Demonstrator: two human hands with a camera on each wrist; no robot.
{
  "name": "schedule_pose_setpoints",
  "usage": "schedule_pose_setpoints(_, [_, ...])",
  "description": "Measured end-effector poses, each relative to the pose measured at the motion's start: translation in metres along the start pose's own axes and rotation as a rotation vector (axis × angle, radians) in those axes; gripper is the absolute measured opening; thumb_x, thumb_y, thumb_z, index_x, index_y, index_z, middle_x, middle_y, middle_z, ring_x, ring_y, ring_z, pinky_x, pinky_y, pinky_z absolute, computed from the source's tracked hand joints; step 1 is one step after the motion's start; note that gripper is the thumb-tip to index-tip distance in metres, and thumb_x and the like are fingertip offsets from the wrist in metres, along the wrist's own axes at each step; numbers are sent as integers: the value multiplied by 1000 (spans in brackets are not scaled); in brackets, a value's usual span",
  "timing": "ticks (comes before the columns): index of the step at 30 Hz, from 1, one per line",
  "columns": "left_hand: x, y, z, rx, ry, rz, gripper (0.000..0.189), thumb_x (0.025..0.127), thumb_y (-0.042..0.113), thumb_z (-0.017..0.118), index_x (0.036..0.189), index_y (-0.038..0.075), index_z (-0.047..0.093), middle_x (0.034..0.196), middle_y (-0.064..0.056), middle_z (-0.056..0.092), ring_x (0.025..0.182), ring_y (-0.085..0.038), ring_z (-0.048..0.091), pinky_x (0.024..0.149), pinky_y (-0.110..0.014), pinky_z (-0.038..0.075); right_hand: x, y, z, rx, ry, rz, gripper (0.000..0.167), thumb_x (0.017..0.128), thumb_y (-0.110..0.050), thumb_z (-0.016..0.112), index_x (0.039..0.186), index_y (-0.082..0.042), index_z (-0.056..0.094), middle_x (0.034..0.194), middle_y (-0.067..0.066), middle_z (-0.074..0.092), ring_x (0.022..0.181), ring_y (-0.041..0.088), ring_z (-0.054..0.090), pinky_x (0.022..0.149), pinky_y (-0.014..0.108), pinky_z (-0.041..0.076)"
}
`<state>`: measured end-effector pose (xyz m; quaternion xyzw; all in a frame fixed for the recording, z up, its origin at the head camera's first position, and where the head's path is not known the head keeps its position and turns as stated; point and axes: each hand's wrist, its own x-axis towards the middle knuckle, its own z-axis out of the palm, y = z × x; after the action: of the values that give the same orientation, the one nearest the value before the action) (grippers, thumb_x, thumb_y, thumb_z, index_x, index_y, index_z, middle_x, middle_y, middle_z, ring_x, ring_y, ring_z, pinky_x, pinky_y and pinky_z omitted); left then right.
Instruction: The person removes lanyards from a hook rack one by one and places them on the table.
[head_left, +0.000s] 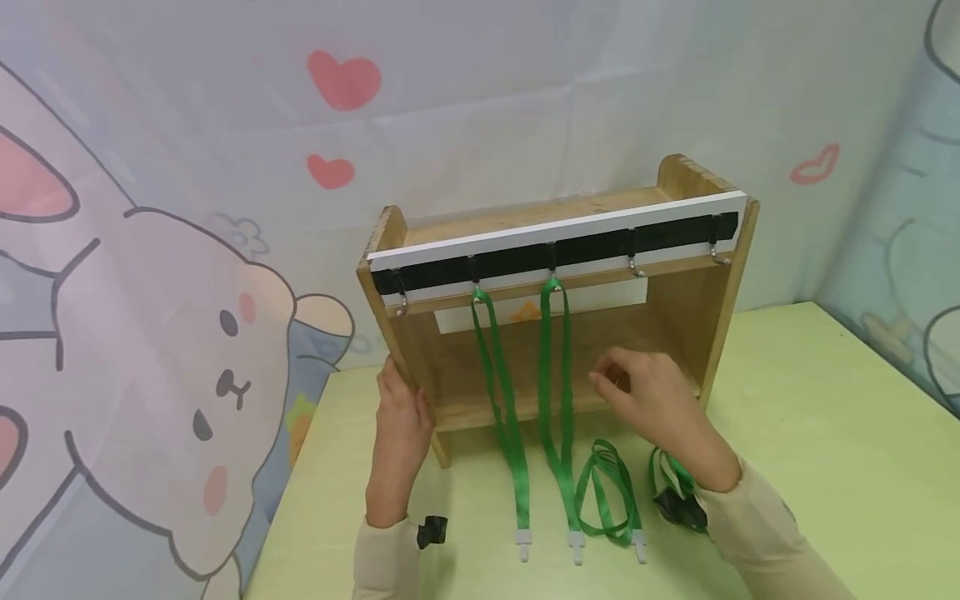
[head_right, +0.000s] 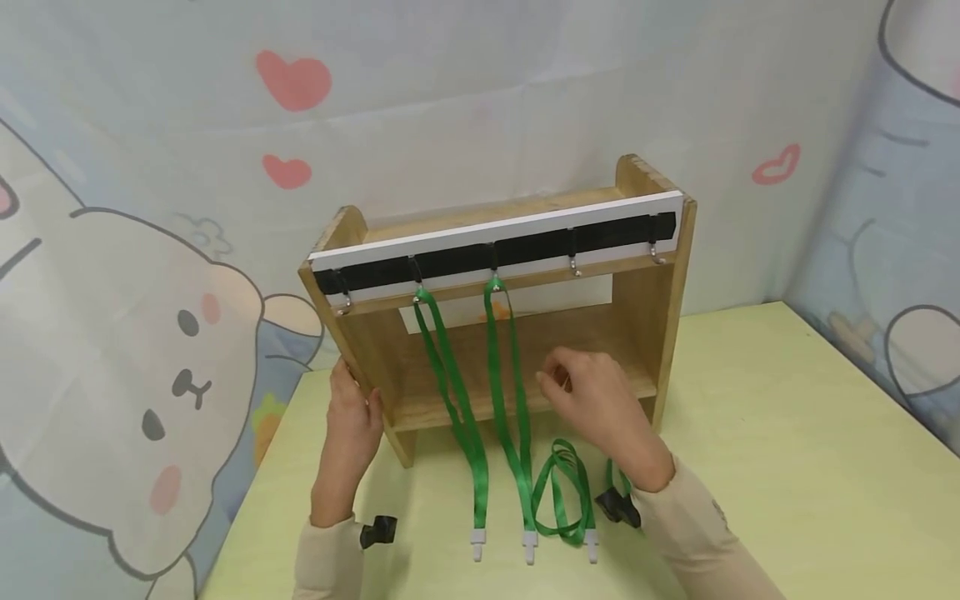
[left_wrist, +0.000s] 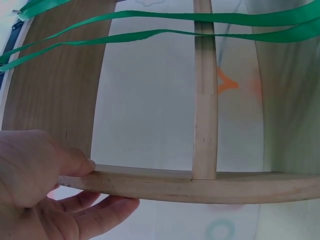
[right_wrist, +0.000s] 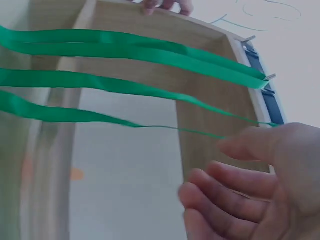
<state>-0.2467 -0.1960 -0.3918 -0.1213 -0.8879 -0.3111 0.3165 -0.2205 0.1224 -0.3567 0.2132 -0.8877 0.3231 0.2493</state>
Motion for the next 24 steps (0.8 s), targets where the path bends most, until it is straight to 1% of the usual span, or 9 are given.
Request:
schedule_pose_setpoints(4, [1, 1, 0, -7, -10, -11, 59, 98, -10, 54, 145, -12, 20, 131, -38, 39, 105, -56, 60, 78, -57, 57, 9, -5, 3, 33, 181, -60, 4, 91, -4, 73, 90, -3, 70, 78, 4, 68, 65, 15, 61, 59, 34, 53])
schedule_pose_setpoints(6, [1, 1, 0, -9, -14, -20, 59, 98, -9, 54, 145, -12, 20, 132, -38, 38, 105, -56, 60, 78, -57, 57, 13, -7, 6, 66, 253, -69, 5, 90, -2, 74, 92, -1, 69, 80, 7, 69, 67, 18, 64, 60, 37, 55])
schedule_pose_setpoints(8, [1, 1, 0, -8, -14, -24, 59, 98, -10, 54, 145, -12, 20, 132, -38, 38, 104, -56, 60, 78, -57, 57, 16, -9, 9, 97, 312, -64, 7, 89, -1, 74, 94, 1, 69, 82, 9, 70, 68, 20, 65, 60, 38, 55])
schedule_pose_setpoints(10, [1, 2, 0, -7, -16, -34, 59, 98, -9, 55, 145, -12, 20, 132, -38, 38, 104, -56, 60, 78, -57, 57, 18, -13, 11, 125, 343, -39, 10, 89, -2, 74, 96, 2, 69, 83, 10, 70, 70, 21, 66, 61, 36, 55])
schedule_pose_setpoints(14, [-1, 3, 0, -8, -21, -47, 59, 98, -9, 55, 146, -12, 20, 132, -38, 38, 105, -56, 60, 79, -57, 57, 22, -19, 14, 169, 367, -9, 14, 90, -5, 75, 99, 4, 70, 85, 11, 71, 72, 22, 67, 63, 26, 54])
schedule_pose_setpoints(17, [0, 2, 1, -8, -23, -51, 59, 98, -8, 54, 146, -11, 20, 132, -38, 39, 105, -56, 60, 80, -57, 56, 26, -24, 16, 196, 367, -2, 14, 91, -6, 75, 100, 4, 70, 85, 11, 71, 73, 21, 66, 64, 21, 52])
schedule_pose_setpoints(19, [0, 2, 1, -5, -26, -54, 59, 99, -8, 54, 146, -11, 20, 133, -37, 38, 106, -56, 60, 81, -57, 56, 29, -27, 18, 212, 356, 6, 15, 91, -8, 75, 100, 3, 70, 85, 10, 71, 73, 20, 66, 64, 24, 53])
schedule_pose_setpoints(24, [0, 2, -1, 9, -25, -57, 59, 98, -8, 55, 146, -11, 20, 132, -37, 38, 105, -56, 61, 80, -57, 57, 36, -36, 25, 240, 329, 6, 16, 91, -8, 76, 98, 4, 70, 84, 10, 71, 72, 22, 67, 65, 36, 57])
